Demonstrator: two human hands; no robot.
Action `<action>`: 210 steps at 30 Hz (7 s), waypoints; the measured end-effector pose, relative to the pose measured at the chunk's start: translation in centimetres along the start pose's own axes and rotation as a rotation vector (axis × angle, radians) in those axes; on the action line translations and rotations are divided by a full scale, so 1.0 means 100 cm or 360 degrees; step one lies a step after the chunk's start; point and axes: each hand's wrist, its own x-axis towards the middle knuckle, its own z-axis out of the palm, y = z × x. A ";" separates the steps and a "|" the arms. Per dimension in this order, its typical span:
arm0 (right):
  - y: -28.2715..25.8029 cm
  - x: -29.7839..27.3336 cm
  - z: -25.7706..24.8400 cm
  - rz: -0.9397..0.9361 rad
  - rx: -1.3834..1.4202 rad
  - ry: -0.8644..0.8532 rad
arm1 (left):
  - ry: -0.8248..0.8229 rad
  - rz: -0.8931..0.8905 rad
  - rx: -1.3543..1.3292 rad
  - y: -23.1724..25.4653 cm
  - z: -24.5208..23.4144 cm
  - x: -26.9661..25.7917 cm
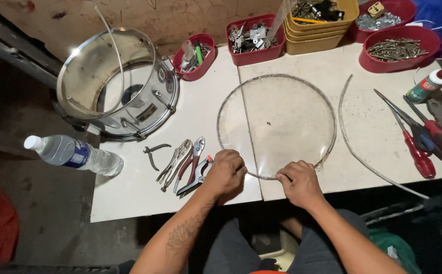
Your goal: The person uses pliers to manipulate a metal ring attached to a drum head, then removes a clamp and handles a white plastic tube. They continue to adjust the ring and the clamp on the drum head.
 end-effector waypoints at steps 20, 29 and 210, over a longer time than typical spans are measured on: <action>-0.010 0.003 0.002 0.0195 -0.0168 -0.0098 | -0.0124 -0.0635 0.0083 0.020 0.037 0.017; -0.030 0.008 -0.002 0.0052 -0.0233 0.0040 | -0.0196 -0.0717 0.0069 0.058 0.000 0.023; -0.048 -0.023 0.012 0.1596 0.2014 0.0177 | 0.0837 -0.1929 -0.2370 0.134 0.072 0.008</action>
